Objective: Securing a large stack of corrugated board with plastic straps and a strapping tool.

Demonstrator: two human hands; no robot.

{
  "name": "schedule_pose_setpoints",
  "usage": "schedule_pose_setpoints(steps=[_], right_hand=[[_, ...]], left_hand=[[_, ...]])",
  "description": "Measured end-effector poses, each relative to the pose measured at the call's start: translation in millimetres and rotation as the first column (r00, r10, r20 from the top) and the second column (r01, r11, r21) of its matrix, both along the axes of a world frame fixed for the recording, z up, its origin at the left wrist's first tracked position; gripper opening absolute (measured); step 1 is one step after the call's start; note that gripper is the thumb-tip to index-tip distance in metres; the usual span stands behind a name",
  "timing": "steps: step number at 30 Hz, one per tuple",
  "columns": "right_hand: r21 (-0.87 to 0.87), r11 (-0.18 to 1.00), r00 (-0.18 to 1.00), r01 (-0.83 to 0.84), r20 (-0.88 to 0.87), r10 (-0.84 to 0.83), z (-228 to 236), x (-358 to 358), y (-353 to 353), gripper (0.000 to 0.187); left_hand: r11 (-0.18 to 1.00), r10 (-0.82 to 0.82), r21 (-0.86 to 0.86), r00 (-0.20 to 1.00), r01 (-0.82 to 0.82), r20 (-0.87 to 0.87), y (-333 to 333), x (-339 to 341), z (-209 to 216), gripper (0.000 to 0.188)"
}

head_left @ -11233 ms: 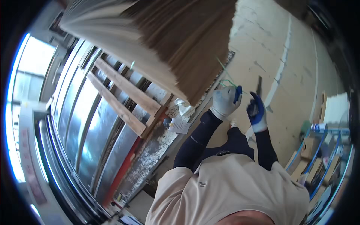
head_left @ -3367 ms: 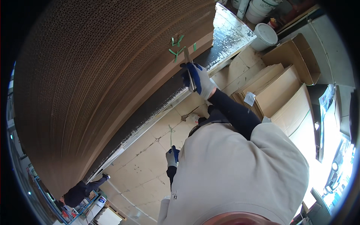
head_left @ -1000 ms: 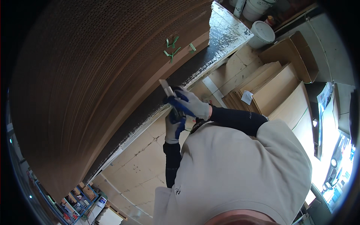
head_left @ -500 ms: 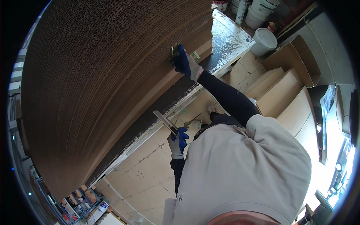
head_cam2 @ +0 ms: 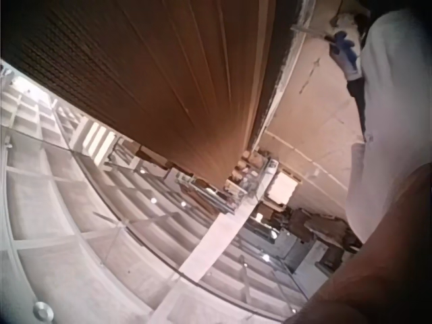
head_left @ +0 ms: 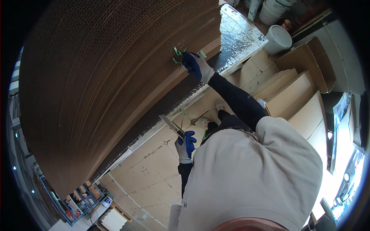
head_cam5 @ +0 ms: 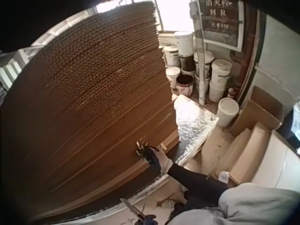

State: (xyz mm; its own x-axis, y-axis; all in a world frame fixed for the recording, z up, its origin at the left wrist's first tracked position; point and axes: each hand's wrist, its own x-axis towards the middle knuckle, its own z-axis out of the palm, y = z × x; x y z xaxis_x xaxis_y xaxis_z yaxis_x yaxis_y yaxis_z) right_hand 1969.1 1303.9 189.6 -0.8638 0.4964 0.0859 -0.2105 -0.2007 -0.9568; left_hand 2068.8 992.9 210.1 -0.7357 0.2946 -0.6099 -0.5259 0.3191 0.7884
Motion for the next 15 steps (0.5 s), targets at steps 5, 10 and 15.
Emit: schedule_pose_setpoints(steps=[5, 10, 15], right_hand=[[-0.342, 0.934, 0.993, -0.100, 0.030, 0.117, -2, 1, -3, 0.021], [-0.468, 0.873, 0.960, -0.140, 0.152, 0.235, 4, 6, 6, 0.025], [0.348, 0.919, 0.977, -0.186, -0.035, 0.211, -40, -1, 54, 0.028]], left_hand=[[1.000, -0.030, -0.002, 1.000, 0.030, 0.004, 14, -2, 1, 0.024], [0.922, -0.351, -0.220, 0.928, 0.319, -0.124, 33, -27, 10, 0.021], [0.716, -0.697, -0.432, 0.523, 0.548, -0.490, 91, -96, 54, 0.016]])
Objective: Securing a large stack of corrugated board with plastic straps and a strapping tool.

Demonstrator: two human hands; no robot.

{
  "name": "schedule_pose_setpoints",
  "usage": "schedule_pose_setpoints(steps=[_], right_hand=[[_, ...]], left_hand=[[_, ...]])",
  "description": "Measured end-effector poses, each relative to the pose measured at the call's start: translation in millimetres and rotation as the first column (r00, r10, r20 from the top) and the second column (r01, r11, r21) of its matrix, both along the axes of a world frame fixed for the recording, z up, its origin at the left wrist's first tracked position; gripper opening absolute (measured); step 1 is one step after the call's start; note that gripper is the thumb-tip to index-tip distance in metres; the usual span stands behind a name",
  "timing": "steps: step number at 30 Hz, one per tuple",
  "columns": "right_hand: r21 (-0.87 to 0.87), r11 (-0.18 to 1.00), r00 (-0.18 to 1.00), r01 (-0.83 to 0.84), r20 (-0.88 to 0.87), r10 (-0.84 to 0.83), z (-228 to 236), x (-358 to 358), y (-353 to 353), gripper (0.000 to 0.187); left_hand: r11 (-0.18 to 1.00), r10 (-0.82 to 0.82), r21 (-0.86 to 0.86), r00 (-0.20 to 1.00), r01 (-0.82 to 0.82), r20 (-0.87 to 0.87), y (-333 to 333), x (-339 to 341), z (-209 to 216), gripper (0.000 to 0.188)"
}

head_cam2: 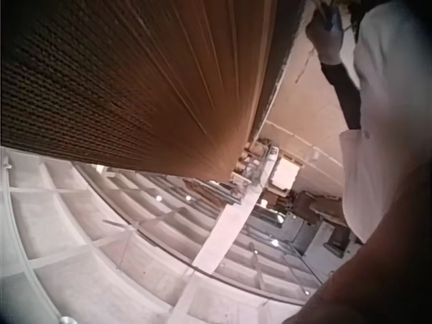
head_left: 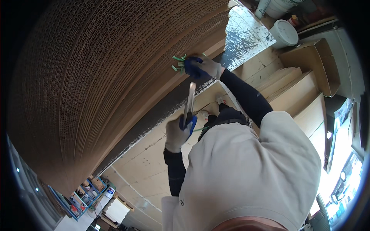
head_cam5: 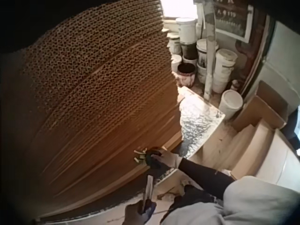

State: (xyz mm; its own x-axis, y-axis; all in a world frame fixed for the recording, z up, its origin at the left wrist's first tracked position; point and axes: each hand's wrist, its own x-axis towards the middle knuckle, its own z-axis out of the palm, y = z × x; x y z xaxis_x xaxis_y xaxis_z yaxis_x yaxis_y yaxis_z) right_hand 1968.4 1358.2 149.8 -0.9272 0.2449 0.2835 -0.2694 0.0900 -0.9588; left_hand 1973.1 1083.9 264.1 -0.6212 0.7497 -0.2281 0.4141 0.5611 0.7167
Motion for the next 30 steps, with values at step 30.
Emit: schedule_pose_setpoints(steps=[30], right_hand=[[-0.535, 0.845, 0.876, 0.007, 0.411, 0.253, 46, 17, 0, 0.026]], left_hand=[[0.938, 0.194, -0.291, 0.981, -0.189, -0.014, 0, -29, -13, 0.023]])
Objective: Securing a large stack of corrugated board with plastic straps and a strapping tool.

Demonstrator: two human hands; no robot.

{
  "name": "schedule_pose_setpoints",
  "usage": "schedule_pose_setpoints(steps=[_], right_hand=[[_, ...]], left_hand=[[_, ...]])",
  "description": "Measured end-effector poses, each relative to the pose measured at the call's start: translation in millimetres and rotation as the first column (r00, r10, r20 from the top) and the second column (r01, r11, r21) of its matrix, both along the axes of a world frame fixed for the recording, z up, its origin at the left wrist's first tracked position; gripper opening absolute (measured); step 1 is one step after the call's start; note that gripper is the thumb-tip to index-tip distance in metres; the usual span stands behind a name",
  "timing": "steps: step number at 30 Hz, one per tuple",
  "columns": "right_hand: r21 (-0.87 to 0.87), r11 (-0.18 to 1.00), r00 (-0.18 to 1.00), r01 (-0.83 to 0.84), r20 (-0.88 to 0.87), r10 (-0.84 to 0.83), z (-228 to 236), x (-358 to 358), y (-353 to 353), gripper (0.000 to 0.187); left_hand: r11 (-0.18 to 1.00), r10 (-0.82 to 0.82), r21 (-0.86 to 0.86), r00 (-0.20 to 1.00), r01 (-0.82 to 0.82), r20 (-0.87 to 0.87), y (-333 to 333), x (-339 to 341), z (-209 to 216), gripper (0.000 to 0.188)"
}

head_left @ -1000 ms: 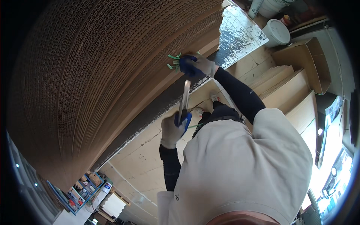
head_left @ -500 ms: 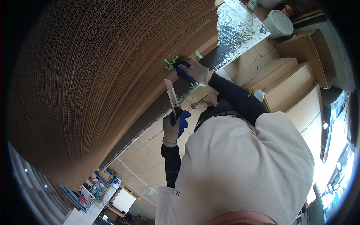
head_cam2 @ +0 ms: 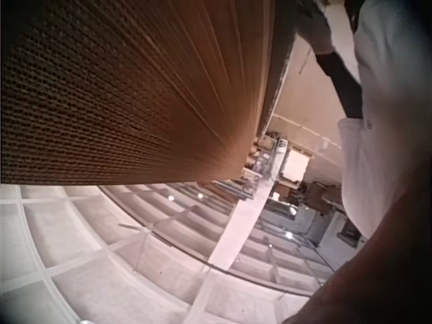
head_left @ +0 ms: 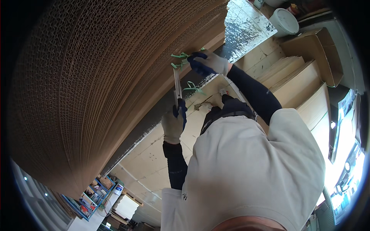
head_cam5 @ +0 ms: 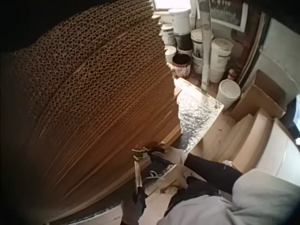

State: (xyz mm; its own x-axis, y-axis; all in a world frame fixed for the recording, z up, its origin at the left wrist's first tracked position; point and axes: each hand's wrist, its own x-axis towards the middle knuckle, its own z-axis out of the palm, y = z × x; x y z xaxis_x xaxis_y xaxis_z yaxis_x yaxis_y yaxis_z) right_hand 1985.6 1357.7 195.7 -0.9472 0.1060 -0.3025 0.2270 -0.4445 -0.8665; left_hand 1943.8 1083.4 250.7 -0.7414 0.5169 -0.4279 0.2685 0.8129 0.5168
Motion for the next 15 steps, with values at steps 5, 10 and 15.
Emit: schedule_pose_setpoints(steps=[5, 10, 15], right_hand=[[0.055, 0.995, 0.996, -0.085, -0.011, 0.086, 3, 0, 11, 0.026], [-0.059, 0.995, 0.996, -0.083, -0.046, 0.080, -11, -1, 9, 0.027], [-0.065, 0.994, 0.993, -0.088, -0.088, 0.082, -9, -2, 7, 0.027]], left_hand=[[0.948, -0.244, -0.296, 0.858, 0.114, -0.452, 34, -1, 39, 0.035], [0.963, -0.246, -0.247, 0.708, 0.103, -0.662, 43, -6, 43, 0.039], [0.889, -0.298, -0.457, 0.792, 0.028, -0.532, 57, -8, 59, 0.044]])
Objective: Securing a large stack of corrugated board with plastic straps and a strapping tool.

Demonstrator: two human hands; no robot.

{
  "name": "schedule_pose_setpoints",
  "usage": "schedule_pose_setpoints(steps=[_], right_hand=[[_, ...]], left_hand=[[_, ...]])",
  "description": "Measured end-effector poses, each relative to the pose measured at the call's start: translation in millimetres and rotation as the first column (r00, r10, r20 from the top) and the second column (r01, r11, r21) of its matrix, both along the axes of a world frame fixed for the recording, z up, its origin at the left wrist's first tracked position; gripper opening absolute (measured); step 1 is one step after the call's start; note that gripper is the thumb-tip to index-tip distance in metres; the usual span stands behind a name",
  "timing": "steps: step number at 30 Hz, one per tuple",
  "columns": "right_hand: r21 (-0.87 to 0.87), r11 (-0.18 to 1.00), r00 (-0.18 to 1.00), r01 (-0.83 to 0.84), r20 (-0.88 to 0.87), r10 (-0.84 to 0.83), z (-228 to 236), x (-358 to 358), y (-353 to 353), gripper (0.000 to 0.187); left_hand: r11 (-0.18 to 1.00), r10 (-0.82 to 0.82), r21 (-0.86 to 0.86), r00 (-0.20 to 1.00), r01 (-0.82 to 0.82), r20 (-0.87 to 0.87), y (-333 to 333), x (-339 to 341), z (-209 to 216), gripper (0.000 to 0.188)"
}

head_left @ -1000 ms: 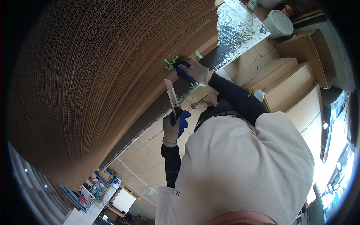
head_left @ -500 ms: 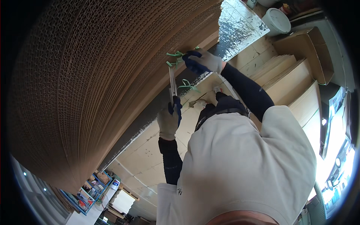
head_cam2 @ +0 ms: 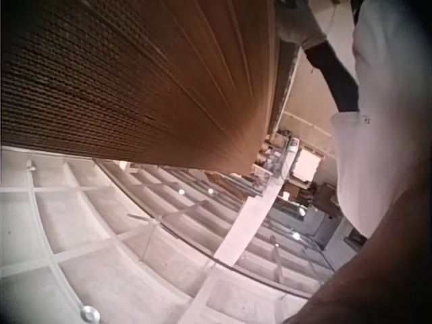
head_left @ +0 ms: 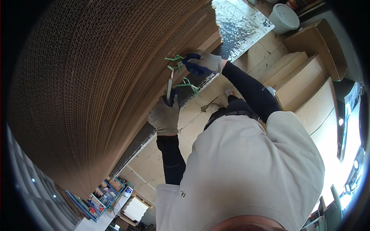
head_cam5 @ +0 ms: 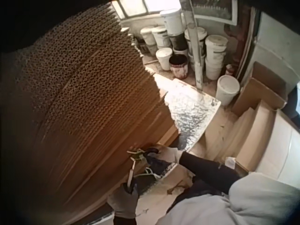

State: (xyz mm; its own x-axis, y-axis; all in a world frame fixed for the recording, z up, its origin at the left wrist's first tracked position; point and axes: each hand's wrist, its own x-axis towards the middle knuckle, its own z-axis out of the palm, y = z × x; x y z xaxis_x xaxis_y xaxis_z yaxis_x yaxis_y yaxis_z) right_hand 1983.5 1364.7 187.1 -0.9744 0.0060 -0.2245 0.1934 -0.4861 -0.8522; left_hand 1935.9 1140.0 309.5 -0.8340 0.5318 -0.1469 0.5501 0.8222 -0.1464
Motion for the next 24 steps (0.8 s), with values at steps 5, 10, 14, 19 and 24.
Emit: schedule_pose_setpoints(steps=[5, 10, 14, 19, 24], right_hand=[[0.041, 0.999, 0.998, 0.021, -0.067, -0.018, 12, 5, -2, 0.027], [-0.004, 0.998, 0.993, 0.056, -0.101, -0.056, 7, 6, -8, 0.026], [0.037, 0.999, 0.994, 0.035, -0.102, -0.031, -4, 4, -10, 0.028], [0.662, 0.531, 0.796, 0.528, -0.604, -0.040, -65, -10, -10, 0.030], [0.675, 0.580, 0.846, 0.456, -0.530, -0.048, -67, -18, -11, 0.036]], left_hand=[[0.989, -0.061, 0.121, 0.984, 0.081, -0.167, 4, -2, -7, 0.047], [0.984, 0.017, 0.176, 0.994, 0.004, -0.112, 11, -4, -18, 0.042], [0.964, 0.036, 0.263, 0.999, -0.038, 0.012, 11, -2, -21, 0.036], [0.810, -0.311, 0.520, 0.950, 0.272, -0.012, 65, 68, 6, 0.029], [0.648, -0.502, 0.647, 0.864, 0.401, -0.033, 86, 97, 23, 0.026]])
